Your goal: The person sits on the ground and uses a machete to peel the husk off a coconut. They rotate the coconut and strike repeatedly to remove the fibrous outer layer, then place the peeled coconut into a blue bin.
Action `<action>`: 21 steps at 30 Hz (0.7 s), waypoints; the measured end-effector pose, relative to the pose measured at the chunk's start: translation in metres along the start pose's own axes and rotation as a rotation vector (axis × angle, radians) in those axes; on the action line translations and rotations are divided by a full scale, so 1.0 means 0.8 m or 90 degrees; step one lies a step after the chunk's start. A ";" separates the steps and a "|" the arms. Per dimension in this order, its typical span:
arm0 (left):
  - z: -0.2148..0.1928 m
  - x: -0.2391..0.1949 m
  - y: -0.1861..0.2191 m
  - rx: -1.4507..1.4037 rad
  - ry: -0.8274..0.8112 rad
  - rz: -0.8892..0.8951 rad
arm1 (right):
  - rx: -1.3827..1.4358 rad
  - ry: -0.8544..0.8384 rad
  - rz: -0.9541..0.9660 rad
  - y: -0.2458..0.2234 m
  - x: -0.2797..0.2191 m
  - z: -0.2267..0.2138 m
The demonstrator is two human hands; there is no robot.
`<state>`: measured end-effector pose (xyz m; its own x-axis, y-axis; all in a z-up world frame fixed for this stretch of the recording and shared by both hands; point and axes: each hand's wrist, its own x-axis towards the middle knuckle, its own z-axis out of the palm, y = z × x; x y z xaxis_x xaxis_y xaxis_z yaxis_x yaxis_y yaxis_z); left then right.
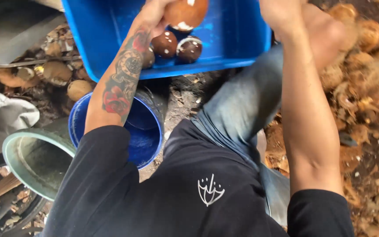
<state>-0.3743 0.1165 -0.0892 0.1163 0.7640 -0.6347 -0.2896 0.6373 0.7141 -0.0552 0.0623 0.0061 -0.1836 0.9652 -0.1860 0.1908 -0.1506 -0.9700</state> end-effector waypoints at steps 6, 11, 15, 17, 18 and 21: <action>-0.225 0.084 -0.050 0.680 0.297 0.174 | -0.378 -0.019 0.197 0.088 0.045 0.020; -0.322 0.133 -0.115 0.614 0.363 0.216 | -0.406 -0.059 0.200 0.126 0.043 -0.023; -0.344 0.163 -0.162 0.643 0.380 0.258 | -0.382 -0.046 0.272 0.101 0.023 -0.026; -0.347 0.181 -0.175 0.624 0.382 0.229 | -0.377 -0.036 0.289 0.100 0.022 -0.026; -0.351 0.185 -0.182 0.610 0.391 0.198 | -0.366 -0.033 0.302 0.099 0.021 -0.025; -0.353 0.189 -0.193 0.578 0.412 0.197 | -0.352 -0.034 0.262 0.101 0.020 -0.026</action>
<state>-0.5802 0.1053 -0.3789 -0.4238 0.8732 -0.2404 0.5996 0.4695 0.6481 -0.0224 0.0700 -0.0721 -0.0356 0.8388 -0.5433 0.7162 -0.3578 -0.5993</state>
